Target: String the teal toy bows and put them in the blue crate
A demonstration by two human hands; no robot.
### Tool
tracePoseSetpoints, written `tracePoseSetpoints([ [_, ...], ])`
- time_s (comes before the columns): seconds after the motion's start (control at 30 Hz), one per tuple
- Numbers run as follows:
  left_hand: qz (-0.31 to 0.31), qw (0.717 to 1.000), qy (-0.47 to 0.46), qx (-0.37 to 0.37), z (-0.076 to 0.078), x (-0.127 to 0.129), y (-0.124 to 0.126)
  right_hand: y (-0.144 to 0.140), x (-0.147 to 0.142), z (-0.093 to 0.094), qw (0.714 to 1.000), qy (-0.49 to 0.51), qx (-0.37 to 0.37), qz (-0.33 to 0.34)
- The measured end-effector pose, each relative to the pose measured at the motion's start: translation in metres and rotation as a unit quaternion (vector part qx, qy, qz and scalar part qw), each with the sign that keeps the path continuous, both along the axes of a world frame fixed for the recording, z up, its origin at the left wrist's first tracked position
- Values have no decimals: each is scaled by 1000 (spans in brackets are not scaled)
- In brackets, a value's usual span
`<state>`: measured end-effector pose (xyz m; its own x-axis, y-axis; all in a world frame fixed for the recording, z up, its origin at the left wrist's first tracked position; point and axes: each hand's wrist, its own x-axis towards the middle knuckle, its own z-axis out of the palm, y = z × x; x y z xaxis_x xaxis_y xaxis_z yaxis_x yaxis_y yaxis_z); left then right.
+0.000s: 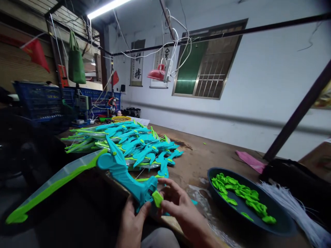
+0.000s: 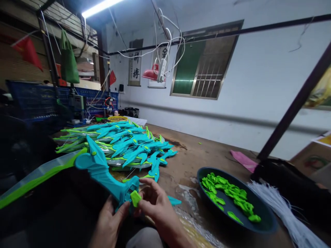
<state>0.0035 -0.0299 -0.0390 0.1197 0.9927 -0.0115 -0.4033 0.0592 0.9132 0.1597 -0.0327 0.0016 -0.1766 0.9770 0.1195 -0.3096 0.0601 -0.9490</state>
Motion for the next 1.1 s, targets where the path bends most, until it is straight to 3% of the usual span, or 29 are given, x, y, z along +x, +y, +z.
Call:
tracePoseSetpoints([
  [0.13, 57, 996, 49, 39, -5, 2, -1, 0, -4, -6, 998, -69, 12, -5],
  [0.3, 47, 997, 56, 26, -3, 4, -4, -3, -6, -4, 987, -119, 74, -85],
  [0.43, 31, 998, 43, 19, -4, 5, -5, -10, -5, 5, 952, -222, 141, -154],
  [0.6, 28, 998, 56, 28, -11, 3, -6, -9, -8, 1, 981, -131, 62, -127],
  [0.73, 9, 996, 65, 53, -14, 0, -6, -9, -11, -5, 983, -136, 41, -116],
  [0.83, -4, 997, 54, 59, -14, 0, -6, -12, -12, -3, 968, -196, 72, -140],
  [0.97, -10, 997, 46, 59, -13, 2, -7, -15, -7, 4, 925, -297, 143, -187],
  [1.1, -26, 997, 50, 61, -13, 2, -8, -13, 1, 14, 920, -339, 134, -141],
])
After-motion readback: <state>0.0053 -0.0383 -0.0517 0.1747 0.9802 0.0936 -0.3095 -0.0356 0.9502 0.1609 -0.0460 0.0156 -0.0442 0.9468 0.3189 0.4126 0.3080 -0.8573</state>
